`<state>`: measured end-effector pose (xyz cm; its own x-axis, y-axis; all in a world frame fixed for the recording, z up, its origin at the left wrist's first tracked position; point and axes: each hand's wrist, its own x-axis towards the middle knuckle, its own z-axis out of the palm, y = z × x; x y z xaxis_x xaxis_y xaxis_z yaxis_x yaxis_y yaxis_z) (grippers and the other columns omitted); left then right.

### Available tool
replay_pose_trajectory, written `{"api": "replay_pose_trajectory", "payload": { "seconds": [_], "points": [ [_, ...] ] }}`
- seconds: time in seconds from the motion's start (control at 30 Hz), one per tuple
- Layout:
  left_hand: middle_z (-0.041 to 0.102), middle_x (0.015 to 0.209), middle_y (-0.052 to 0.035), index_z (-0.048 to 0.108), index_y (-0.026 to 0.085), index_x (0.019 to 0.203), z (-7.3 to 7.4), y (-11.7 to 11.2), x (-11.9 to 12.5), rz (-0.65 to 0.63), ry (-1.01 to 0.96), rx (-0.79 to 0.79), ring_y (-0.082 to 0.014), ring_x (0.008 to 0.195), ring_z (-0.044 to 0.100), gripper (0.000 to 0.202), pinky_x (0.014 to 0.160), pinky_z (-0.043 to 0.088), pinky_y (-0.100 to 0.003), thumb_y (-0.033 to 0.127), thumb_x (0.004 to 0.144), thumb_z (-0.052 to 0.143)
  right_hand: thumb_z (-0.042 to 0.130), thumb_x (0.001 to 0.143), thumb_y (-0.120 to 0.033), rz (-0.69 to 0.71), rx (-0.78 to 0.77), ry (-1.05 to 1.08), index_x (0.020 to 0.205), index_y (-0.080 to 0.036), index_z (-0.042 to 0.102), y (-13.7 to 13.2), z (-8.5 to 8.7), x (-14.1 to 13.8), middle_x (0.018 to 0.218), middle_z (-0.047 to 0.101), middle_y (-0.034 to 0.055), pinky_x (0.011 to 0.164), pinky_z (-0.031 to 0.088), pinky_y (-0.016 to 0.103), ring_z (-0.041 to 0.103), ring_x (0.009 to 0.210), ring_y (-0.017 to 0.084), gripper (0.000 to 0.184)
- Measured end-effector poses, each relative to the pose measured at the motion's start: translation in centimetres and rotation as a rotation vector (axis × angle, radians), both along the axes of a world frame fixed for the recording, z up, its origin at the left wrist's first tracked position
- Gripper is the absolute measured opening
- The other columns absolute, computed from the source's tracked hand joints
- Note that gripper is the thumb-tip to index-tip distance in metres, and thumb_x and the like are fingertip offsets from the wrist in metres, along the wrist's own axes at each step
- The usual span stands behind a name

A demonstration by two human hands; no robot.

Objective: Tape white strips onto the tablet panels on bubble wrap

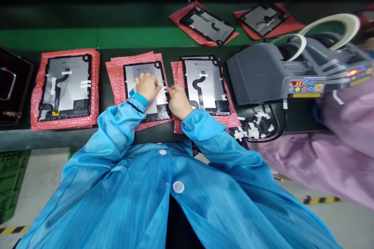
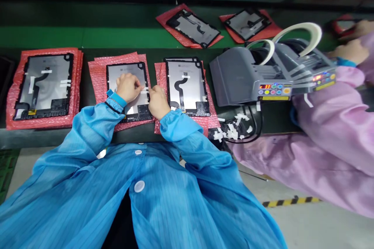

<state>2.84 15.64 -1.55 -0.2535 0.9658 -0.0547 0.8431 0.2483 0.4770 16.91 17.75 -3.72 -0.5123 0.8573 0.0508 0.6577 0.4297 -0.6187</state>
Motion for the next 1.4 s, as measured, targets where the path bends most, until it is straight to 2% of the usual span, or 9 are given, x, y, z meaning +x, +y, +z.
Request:
{"api": "replay_pose_trajectory", "payload": {
  "seconds": [0.17, 0.3, 0.43, 0.6, 0.9, 1.0, 1.13, 1.27, 1.4],
  "points": [
    [0.066, 0.109, -0.0112, 0.061, 0.02, 0.087, 0.7, -1.9, -2.8, 0.042, 0.019, 0.063, -0.0331, 0.115, 0.053, 0.006, 0.102, 0.038, -0.048, 0.025, 0.085, 0.064, 0.052, 0.085, -0.011, -0.072, -0.114, 0.04, 0.086, -0.015, 0.074, 1.0, 0.5, 0.0, 0.087, 0.07, 0.01, 0.09, 0.047, 0.037, 0.065, 0.091, 0.025, 0.022],
    [0.065, 0.11, -0.0166, 0.062, 0.017, 0.096, 0.6, -6.7, -7.2, 0.304, 0.137, 0.173, -0.0345, 0.115, 0.055, 0.012, 0.104, 0.039, -0.05, 0.025, 0.089, 0.055, 0.066, 0.085, -0.028, -0.161, -0.237, -0.028, 0.09, -0.014, 0.07, 1.8, 1.4, -1.2, 0.08, 0.069, 0.0084, 0.081, 0.048, 0.034, 0.066, 0.084, 0.024, 0.015],
    [0.069, 0.105, -0.0189, 0.064, 0.01, 0.103, -0.5, -9.8, -8.6, 0.468, 0.1, 0.058, -0.0333, 0.109, 0.063, 0.021, 0.098, 0.048, -0.046, 0.021, 0.088, 0.054, 0.069, 0.079, -0.02, -0.209, -0.321, -0.003, 0.092, -0.013, 0.063, 1.6, 1.3, -2.8, 0.077, 0.065, 0.0054, 0.08, 0.049, 0.034, 0.064, 0.078, 0.02, 0.016],
    [0.073, 0.1, -0.0134, 0.067, 0.01, 0.103, -0.9, -9.7, -8.5, 0.472, -0.034, 0.031, -0.0247, 0.099, 0.07, 0.021, 0.094, 0.053, -0.036, 0.016, 0.087, 0.054, 0.063, 0.081, -0.017, -0.245, -0.248, 0.284, 0.092, -0.017, 0.058, 1.3, 1.3, -3.7, 0.09, 0.065, 0.0065, 0.081, 0.051, 0.033, 0.062, 0.081, 0.018, 0.012],
    [0.074, 0.103, -0.0196, 0.065, 0.004, 0.114, 0.0, -9.1, -8.7, 0.494, 0.001, -0.049, -0.0305, 0.109, 0.068, 0.031, 0.098, 0.05, -0.038, 0.019, 0.088, 0.06, 0.084, 0.067, -0.025, -0.236, -0.767, 0.5, 0.076, -0.016, 0.059, 1.5, 2.7, -4.6, 0.069, 0.065, -0.0008, 0.067, 0.05, 0.025, 0.058, 0.061, 0.01, 0.028],
    [0.074, 0.105, -0.0163, 0.066, 0.009, 0.113, 0.0, -9.1, -8.6, 0.471, -0.024, 0.025, -0.0282, 0.108, 0.068, 0.028, 0.096, 0.05, -0.036, 0.013, 0.087, 0.058, 0.076, 0.075, -0.017, -0.221, -0.752, 0.507, 0.097, -0.015, 0.062, 1.2, 3.3, -5.0, 0.081, 0.071, 0.0012, 0.074, 0.053, 0.026, 0.063, 0.067, 0.011, 0.025],
    [0.072, 0.106, -0.012, 0.066, 0.015, 0.104, -0.1, -9.1, -8.2, 0.474, -0.077, 0.228, -0.0255, 0.101, 0.068, 0.023, 0.092, 0.05, -0.037, 0.009, 0.086, 0.053, 0.066, 0.081, -0.015, -0.158, -0.703, 0.564, 0.133, -0.016, 0.052, 1.1, 3.4, -4.9, 0.1, 0.074, 0.0038, 0.089, 0.055, 0.03, 0.07, 0.088, 0.014, 0.054],
    [0.07, 0.091, -0.0055, 0.061, 0.016, 0.088, 0.8, -9.1, -8.0, 0.498, -0.273, 0.42, -0.0191, 0.09, 0.066, 0.014, 0.087, 0.051, -0.032, 0.005, 0.083, 0.054, 0.075, 0.074, -0.039, -0.054, -0.603, 0.676, 0.128, -0.018, 0.057, 1.5, 3.9, -4.4, 0.098, 0.075, 0.0049, 0.089, 0.056, 0.038, 0.07, 0.098, 0.022, 0.061],
    [0.067, 0.088, -0.0022, 0.057, 0.018, 0.084, 4.3, -10.3, -11.4, 0.494, -0.287, 0.646, -0.0157, 0.087, 0.062, 0.012, 0.085, 0.049, -0.03, 0.007, 0.082, 0.059, 0.079, 0.069, -0.054, 0.025, -0.454, 0.76, 0.116, -0.019, 0.062, 1.6, 5.8, -7.3, 0.095, 0.073, 0.004, 0.086, 0.056, 0.037, 0.069, 0.095, 0.023, 0.061]
  ]
}}
